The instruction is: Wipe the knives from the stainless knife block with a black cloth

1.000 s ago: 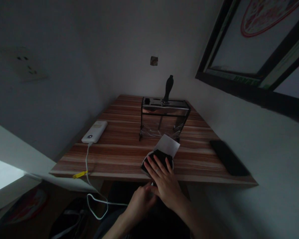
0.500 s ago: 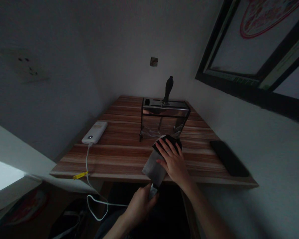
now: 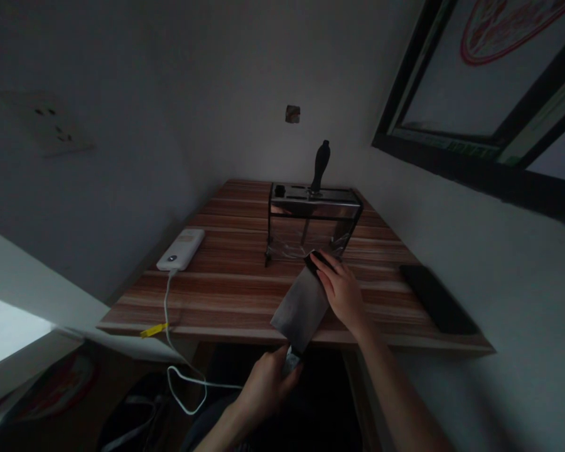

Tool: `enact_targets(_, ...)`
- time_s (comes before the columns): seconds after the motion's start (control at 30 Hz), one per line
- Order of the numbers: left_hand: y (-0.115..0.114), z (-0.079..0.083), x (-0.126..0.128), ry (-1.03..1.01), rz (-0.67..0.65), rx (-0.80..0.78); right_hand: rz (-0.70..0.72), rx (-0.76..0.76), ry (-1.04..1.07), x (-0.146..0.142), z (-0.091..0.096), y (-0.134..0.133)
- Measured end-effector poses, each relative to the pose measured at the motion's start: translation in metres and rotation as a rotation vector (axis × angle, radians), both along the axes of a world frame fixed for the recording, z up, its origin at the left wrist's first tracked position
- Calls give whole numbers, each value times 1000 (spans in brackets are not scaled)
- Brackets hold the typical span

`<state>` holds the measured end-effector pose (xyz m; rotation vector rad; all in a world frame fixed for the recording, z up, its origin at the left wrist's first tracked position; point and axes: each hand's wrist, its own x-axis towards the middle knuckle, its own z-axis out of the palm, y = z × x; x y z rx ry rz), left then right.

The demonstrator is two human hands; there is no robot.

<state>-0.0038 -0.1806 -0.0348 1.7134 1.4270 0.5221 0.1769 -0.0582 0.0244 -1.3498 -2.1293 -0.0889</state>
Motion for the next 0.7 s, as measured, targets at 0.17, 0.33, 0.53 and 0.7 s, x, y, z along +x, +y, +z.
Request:
enact_targets(0.17, -1, 5, 0, 22, 1, -10, 65, -75, 209, 7, -2, 8)
enact_targets(0.33, 0, 7, 2, 73, -4, -23, 58, -108, 418, 14, -10, 15)
enact_targets(0.53, 2, 2, 3, 166, -36, -25, -84, -50, 613, 46, -13, 24)
enact_targets(0.7, 1, 5, 5, 270, -34, -74, -205, -69, 681, 76, -19, 22)
